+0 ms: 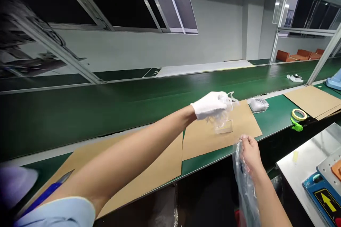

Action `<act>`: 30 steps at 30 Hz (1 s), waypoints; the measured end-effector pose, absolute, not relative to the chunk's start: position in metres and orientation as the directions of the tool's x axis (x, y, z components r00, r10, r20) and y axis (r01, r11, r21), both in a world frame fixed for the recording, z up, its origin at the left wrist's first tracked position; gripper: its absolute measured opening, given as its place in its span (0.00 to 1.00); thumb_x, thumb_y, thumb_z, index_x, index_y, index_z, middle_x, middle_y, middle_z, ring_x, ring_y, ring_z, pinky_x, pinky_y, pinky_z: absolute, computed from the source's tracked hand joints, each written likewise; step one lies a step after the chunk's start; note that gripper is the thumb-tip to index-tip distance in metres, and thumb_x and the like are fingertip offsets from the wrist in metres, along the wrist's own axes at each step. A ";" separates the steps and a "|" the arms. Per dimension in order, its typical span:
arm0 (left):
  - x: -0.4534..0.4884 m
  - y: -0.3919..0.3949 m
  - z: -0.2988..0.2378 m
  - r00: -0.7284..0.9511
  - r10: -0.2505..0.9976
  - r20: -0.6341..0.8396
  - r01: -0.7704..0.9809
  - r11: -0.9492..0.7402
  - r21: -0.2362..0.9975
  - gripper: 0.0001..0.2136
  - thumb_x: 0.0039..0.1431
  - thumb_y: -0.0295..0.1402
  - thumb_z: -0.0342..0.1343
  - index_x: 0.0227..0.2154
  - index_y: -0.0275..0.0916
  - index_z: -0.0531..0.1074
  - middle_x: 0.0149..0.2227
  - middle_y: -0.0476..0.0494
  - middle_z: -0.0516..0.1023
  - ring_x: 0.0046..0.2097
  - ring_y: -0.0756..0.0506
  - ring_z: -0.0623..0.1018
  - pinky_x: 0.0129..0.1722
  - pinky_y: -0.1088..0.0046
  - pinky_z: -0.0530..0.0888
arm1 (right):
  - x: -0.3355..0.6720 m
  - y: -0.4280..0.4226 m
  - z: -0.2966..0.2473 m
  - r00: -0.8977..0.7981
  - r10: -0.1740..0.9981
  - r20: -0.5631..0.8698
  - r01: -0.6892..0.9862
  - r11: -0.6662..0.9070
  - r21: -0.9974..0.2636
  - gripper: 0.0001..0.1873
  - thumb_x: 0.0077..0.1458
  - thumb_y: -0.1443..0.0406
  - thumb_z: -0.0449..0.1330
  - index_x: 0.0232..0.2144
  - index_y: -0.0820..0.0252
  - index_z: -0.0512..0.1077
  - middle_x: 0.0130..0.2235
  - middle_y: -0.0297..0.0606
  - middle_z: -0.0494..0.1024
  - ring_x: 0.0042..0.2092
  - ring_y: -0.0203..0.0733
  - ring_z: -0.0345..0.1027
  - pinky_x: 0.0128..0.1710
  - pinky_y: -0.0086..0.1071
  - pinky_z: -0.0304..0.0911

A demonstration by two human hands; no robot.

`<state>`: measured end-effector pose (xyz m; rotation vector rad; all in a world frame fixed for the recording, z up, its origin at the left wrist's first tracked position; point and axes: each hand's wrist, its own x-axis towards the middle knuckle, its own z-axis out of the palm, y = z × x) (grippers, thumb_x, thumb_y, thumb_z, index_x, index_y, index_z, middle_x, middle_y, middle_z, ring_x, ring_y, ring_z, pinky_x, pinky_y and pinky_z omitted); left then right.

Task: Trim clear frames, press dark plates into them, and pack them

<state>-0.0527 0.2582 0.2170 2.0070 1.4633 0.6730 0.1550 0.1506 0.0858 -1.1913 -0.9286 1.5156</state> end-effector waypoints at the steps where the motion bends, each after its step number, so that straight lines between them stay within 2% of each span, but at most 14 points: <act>1: -0.051 0.280 0.220 0.282 0.956 0.083 0.706 -0.265 0.657 0.09 0.54 0.32 0.57 0.39 0.37 0.73 0.37 0.42 0.81 0.32 0.47 0.78 0.28 0.75 0.70 | 0.157 0.146 0.087 -0.058 0.963 -0.264 -0.247 -0.270 -0.931 0.36 0.46 0.33 0.68 0.35 0.56 0.69 0.22 0.20 0.55 0.20 0.27 0.40 0.17 0.25 0.38; 3: -0.045 0.321 0.219 0.318 0.944 0.088 0.760 -0.310 0.571 0.10 0.54 0.33 0.58 0.39 0.37 0.74 0.37 0.44 0.81 0.32 0.48 0.77 0.29 0.76 0.70 | 0.159 0.137 0.087 -0.064 0.949 -0.308 -0.287 -0.313 -0.905 0.34 0.47 0.35 0.71 0.35 0.56 0.70 0.22 0.20 0.54 0.21 0.27 0.39 0.18 0.25 0.36; 6: -0.028 0.372 0.199 0.395 0.919 -0.007 0.828 -0.353 0.436 0.11 0.51 0.35 0.62 0.38 0.39 0.77 0.34 0.47 0.81 0.30 0.48 0.77 0.29 0.75 0.70 | 0.161 0.122 0.086 -0.067 0.946 -0.316 -0.297 -0.321 -0.899 0.32 0.50 0.37 0.71 0.32 0.56 0.70 0.23 0.23 0.55 0.23 0.28 0.39 0.19 0.26 0.37; 9: -0.009 0.404 0.168 0.465 0.877 -0.119 0.843 -0.398 0.361 0.11 0.48 0.35 0.64 0.36 0.41 0.80 0.34 0.46 0.83 0.32 0.46 0.79 0.32 0.73 0.71 | 0.166 0.110 0.084 -0.059 0.954 -0.295 -0.283 -0.299 -0.911 0.30 0.54 0.38 0.69 0.30 0.56 0.69 0.25 0.26 0.57 0.25 0.30 0.42 0.21 0.26 0.39; 14: 0.005 0.421 0.117 0.542 0.793 -0.279 0.835 -0.469 0.289 0.13 0.43 0.38 0.68 0.33 0.40 0.81 0.33 0.42 0.84 0.36 0.42 0.80 0.38 0.71 0.74 | 0.177 0.100 0.079 0.000 0.922 -0.387 -0.295 -0.369 -0.881 0.31 0.55 0.35 0.67 0.30 0.55 0.68 0.21 0.22 0.50 0.21 0.28 0.37 0.19 0.27 0.34; 16: 0.002 0.423 0.106 0.558 0.771 -0.307 0.827 -0.485 0.284 0.16 0.44 0.40 0.68 0.38 0.41 0.82 0.36 0.42 0.84 0.38 0.41 0.81 0.41 0.70 0.75 | 0.182 0.100 0.076 0.030 0.917 -0.398 -0.306 -0.371 -0.877 0.31 0.54 0.36 0.68 0.31 0.55 0.69 0.20 0.22 0.50 0.21 0.28 0.37 0.19 0.27 0.34; 19: -0.007 0.425 0.103 0.573 0.755 -0.320 0.818 -0.499 0.287 0.27 0.43 0.42 0.69 0.50 0.45 0.82 0.46 0.42 0.85 0.44 0.41 0.82 0.44 0.71 0.76 | 0.190 0.101 0.073 0.046 0.911 -0.409 -0.319 -0.375 -0.870 0.30 0.53 0.36 0.69 0.32 0.55 0.70 0.21 0.23 0.52 0.22 0.29 0.38 0.20 0.27 0.36; 23: -0.016 0.425 0.119 0.578 0.731 -0.363 0.816 -0.523 0.246 0.43 0.43 0.44 0.71 0.67 0.54 0.70 0.59 0.43 0.80 0.53 0.38 0.81 0.51 0.68 0.76 | 0.197 0.100 0.075 0.059 0.906 -0.420 -0.304 -0.384 -0.872 0.31 0.53 0.36 0.69 0.31 0.55 0.70 0.23 0.24 0.52 0.24 0.30 0.38 0.22 0.27 0.37; 26: -0.020 0.422 0.133 0.569 0.735 -0.369 0.821 -0.532 0.206 0.41 0.53 0.47 0.67 0.71 0.56 0.64 0.66 0.44 0.75 0.60 0.36 0.78 0.59 0.64 0.73 | 0.201 0.095 0.081 0.069 0.908 -0.414 -0.272 -0.382 -0.883 0.31 0.51 0.36 0.70 0.30 0.55 0.69 0.23 0.25 0.52 0.24 0.31 0.38 0.22 0.27 0.36; 30: -0.025 0.416 0.143 0.554 0.768 -0.321 0.833 -0.516 0.201 0.31 0.64 0.47 0.58 0.70 0.56 0.67 0.67 0.45 0.75 0.62 0.37 0.77 0.62 0.64 0.71 | 0.204 0.087 0.084 0.087 0.905 -0.416 -0.282 -0.378 -0.882 0.32 0.48 0.36 0.72 0.30 0.55 0.69 0.23 0.24 0.52 0.24 0.30 0.37 0.22 0.26 0.36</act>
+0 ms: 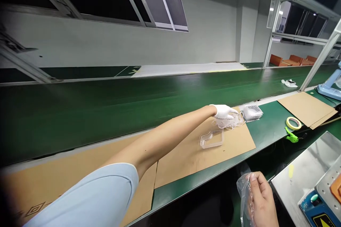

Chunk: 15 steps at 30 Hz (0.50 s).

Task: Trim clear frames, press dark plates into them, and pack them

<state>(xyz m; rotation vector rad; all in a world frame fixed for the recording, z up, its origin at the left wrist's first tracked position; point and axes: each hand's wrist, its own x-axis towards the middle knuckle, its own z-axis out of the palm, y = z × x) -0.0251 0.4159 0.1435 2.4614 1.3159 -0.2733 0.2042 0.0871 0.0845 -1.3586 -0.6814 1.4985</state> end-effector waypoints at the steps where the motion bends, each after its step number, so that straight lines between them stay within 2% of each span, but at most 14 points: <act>1: -0.026 0.414 0.145 0.550 0.778 -0.302 0.835 -0.513 0.200 0.29 0.65 0.47 0.57 0.69 0.55 0.68 0.67 0.45 0.75 0.62 0.37 0.76 0.62 0.65 0.70 | 0.205 0.085 0.084 0.096 0.908 -0.408 -0.279 -0.369 -0.887 0.32 0.47 0.36 0.72 0.30 0.55 0.69 0.23 0.24 0.52 0.24 0.30 0.38 0.21 0.26 0.37; 5: -0.032 0.409 0.153 0.530 0.825 -0.198 0.846 -0.496 0.198 0.26 0.68 0.43 0.53 0.68 0.52 0.70 0.67 0.46 0.74 0.63 0.39 0.76 0.63 0.66 0.69 | 0.207 0.078 0.084 0.120 0.920 -0.374 -0.253 -0.336 -0.907 0.32 0.48 0.36 0.72 0.31 0.55 0.71 0.23 0.25 0.54 0.24 0.29 0.40 0.21 0.25 0.38; 10: -0.043 0.388 0.170 0.432 0.901 -0.040 0.888 -0.417 0.194 0.22 0.69 0.42 0.49 0.60 0.49 0.76 0.61 0.45 0.80 0.58 0.39 0.78 0.56 0.67 0.73 | 0.205 0.067 0.092 0.116 0.928 -0.355 -0.237 -0.321 -0.917 0.32 0.49 0.36 0.71 0.33 0.55 0.72 0.22 0.24 0.53 0.23 0.29 0.40 0.20 0.25 0.38; 13: -0.051 0.354 0.160 0.369 0.929 0.011 0.909 -0.363 0.202 0.22 0.68 0.50 0.48 0.53 0.45 0.80 0.54 0.40 0.83 0.52 0.37 0.81 0.50 0.64 0.75 | 0.204 0.058 0.097 0.112 0.933 -0.343 -0.232 -0.311 -0.921 0.32 0.49 0.36 0.71 0.33 0.55 0.72 0.22 0.24 0.53 0.23 0.28 0.40 0.20 0.25 0.37; 15: -0.056 0.325 0.140 0.354 0.935 -0.003 0.915 -0.346 0.205 0.28 0.60 0.59 0.55 0.49 0.41 0.80 0.49 0.35 0.83 0.46 0.35 0.81 0.44 0.63 0.77 | 0.203 0.052 0.098 0.116 0.936 -0.332 -0.238 -0.299 -0.924 0.32 0.49 0.35 0.71 0.32 0.55 0.72 0.22 0.24 0.53 0.23 0.28 0.41 0.20 0.24 0.38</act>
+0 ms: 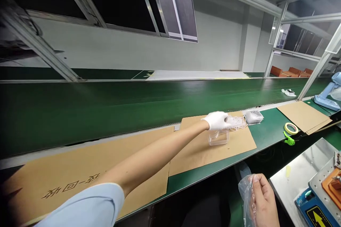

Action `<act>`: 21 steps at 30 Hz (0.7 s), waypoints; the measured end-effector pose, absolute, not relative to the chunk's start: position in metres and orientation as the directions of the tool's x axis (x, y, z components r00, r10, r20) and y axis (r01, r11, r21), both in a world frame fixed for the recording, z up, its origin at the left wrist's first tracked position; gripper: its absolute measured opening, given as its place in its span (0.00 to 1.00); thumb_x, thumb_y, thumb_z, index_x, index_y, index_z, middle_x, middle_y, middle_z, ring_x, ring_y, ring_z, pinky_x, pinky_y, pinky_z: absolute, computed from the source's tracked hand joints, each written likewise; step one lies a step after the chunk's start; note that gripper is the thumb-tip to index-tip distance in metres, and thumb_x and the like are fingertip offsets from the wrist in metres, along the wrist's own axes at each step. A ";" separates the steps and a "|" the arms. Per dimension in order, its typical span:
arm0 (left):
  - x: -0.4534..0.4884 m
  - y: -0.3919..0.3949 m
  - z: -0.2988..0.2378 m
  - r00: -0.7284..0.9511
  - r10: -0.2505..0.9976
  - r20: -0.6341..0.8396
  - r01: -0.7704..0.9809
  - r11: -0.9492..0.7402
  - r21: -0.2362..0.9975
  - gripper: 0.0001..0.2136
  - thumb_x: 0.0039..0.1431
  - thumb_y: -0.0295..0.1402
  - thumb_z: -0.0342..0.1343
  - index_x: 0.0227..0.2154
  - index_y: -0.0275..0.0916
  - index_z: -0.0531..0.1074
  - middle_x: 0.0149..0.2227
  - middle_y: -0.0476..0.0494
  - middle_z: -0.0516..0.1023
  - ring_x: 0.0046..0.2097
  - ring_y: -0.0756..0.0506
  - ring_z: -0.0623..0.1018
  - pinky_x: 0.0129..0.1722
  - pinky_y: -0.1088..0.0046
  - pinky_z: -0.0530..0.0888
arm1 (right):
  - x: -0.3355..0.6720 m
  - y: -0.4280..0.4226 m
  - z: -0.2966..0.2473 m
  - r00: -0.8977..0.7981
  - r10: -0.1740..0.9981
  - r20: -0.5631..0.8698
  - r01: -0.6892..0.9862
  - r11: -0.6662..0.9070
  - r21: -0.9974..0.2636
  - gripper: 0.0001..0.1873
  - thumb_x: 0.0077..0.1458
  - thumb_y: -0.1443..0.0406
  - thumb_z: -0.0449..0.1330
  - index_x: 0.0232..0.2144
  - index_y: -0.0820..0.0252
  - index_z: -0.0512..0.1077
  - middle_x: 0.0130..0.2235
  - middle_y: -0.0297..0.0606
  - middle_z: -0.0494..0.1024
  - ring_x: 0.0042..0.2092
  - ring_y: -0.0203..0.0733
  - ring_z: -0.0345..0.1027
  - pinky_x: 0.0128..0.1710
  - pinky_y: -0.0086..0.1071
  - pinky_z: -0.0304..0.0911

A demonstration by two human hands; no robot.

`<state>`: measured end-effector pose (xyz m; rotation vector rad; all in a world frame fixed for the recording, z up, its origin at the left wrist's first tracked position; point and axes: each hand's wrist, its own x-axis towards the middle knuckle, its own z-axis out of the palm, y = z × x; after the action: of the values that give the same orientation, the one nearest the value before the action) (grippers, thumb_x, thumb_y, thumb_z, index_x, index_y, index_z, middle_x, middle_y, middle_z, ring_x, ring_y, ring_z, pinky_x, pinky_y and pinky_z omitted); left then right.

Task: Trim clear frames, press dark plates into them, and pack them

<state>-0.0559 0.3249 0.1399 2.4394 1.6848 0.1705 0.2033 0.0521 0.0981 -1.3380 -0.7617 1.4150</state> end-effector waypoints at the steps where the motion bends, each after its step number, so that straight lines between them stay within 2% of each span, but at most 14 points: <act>1: -0.058 0.311 0.128 0.355 0.935 -0.015 0.916 -0.344 0.207 0.32 0.53 0.61 0.60 0.48 0.39 0.80 0.48 0.34 0.82 0.46 0.34 0.81 0.42 0.63 0.77 | 0.203 0.050 0.098 0.113 0.937 -0.330 -0.243 -0.296 -0.924 0.32 0.49 0.35 0.71 0.32 0.55 0.72 0.22 0.24 0.53 0.23 0.28 0.40 0.20 0.24 0.38; 3: -0.064 0.286 0.104 0.361 0.932 -0.027 0.914 -0.347 0.212 0.35 0.43 0.60 0.68 0.47 0.38 0.79 0.53 0.31 0.79 0.47 0.32 0.81 0.41 0.62 0.77 | 0.201 0.045 0.098 0.100 0.938 -0.331 -0.250 -0.298 -0.921 0.32 0.50 0.36 0.71 0.32 0.55 0.72 0.22 0.24 0.53 0.23 0.28 0.39 0.20 0.24 0.38; 4: -0.067 0.276 0.093 0.362 0.932 -0.029 0.912 -0.348 0.217 0.33 0.42 0.57 0.69 0.45 0.38 0.79 0.56 0.30 0.77 0.48 0.32 0.80 0.41 0.62 0.77 | 0.200 0.043 0.098 0.091 0.939 -0.332 -0.250 -0.301 -0.920 0.32 0.49 0.36 0.71 0.32 0.55 0.72 0.22 0.24 0.53 0.23 0.28 0.39 0.20 0.24 0.38; 6: -0.075 0.262 0.078 0.367 0.930 -0.033 0.907 -0.349 0.234 0.22 0.47 0.51 0.68 0.37 0.38 0.79 0.59 0.32 0.74 0.47 0.35 0.80 0.41 0.63 0.76 | 0.198 0.041 0.099 0.074 0.939 -0.336 -0.246 -0.310 -0.919 0.32 0.48 0.36 0.73 0.32 0.56 0.72 0.23 0.24 0.53 0.23 0.27 0.39 0.20 0.23 0.37; 8: -0.087 0.252 0.071 0.376 0.926 -0.035 0.899 -0.355 0.257 0.15 0.52 0.47 0.66 0.29 0.38 0.76 0.54 0.36 0.77 0.43 0.38 0.80 0.40 0.65 0.75 | 0.196 0.039 0.101 0.061 0.939 -0.339 -0.240 -0.316 -0.918 0.32 0.46 0.37 0.74 0.32 0.56 0.71 0.23 0.24 0.53 0.23 0.27 0.39 0.19 0.22 0.37; 11: -0.109 0.240 0.068 0.375 0.927 -0.023 0.892 -0.354 0.280 0.15 0.54 0.46 0.64 0.26 0.40 0.73 0.42 0.41 0.78 0.41 0.40 0.79 0.41 0.66 0.74 | 0.194 0.039 0.107 0.058 0.939 -0.340 -0.239 -0.318 -0.917 0.31 0.46 0.39 0.75 0.32 0.57 0.71 0.24 0.24 0.55 0.23 0.27 0.41 0.19 0.21 0.40; 15: -0.139 0.228 0.067 0.319 0.948 -0.008 0.909 -0.304 0.284 0.14 0.55 0.45 0.62 0.28 0.39 0.74 0.43 0.39 0.78 0.42 0.38 0.79 0.42 0.64 0.75 | 0.195 0.042 0.117 0.067 0.942 -0.329 -0.245 -0.304 -0.921 0.31 0.46 0.40 0.76 0.32 0.57 0.71 0.24 0.24 0.55 0.24 0.27 0.43 0.20 0.21 0.45; 17: -0.146 0.220 0.069 0.307 0.952 -0.023 0.912 -0.287 0.293 0.14 0.51 0.45 0.66 0.32 0.39 0.77 0.49 0.35 0.78 0.46 0.35 0.80 0.45 0.61 0.76 | 0.197 0.045 0.123 0.115 0.945 -0.305 -0.242 -0.271 -0.932 0.31 0.46 0.39 0.75 0.33 0.56 0.72 0.24 0.23 0.55 0.23 0.27 0.43 0.19 0.21 0.44; 19: -0.144 0.205 0.074 0.286 0.958 -0.003 0.917 -0.273 0.291 0.22 0.44 0.42 0.71 0.43 0.38 0.80 0.61 0.28 0.73 0.57 0.26 0.77 0.52 0.54 0.76 | 0.198 0.046 0.131 0.183 0.946 -0.267 -0.225 -0.224 -0.948 0.31 0.46 0.39 0.75 0.35 0.56 0.72 0.24 0.23 0.56 0.22 0.27 0.44 0.18 0.21 0.44; 21: -0.133 0.180 0.083 0.254 0.958 0.129 0.906 -0.283 0.313 0.32 0.45 0.40 0.72 0.56 0.41 0.77 0.71 0.27 0.63 0.68 0.21 0.67 0.62 0.44 0.70 | 0.198 0.045 0.140 0.238 0.946 -0.218 -0.191 -0.175 -0.966 0.30 0.48 0.40 0.75 0.37 0.55 0.74 0.23 0.22 0.57 0.22 0.27 0.45 0.17 0.21 0.44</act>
<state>-0.1327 0.1798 0.0829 2.3436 1.7636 0.4407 0.1985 0.0449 0.1400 -1.3365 -0.7924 1.2282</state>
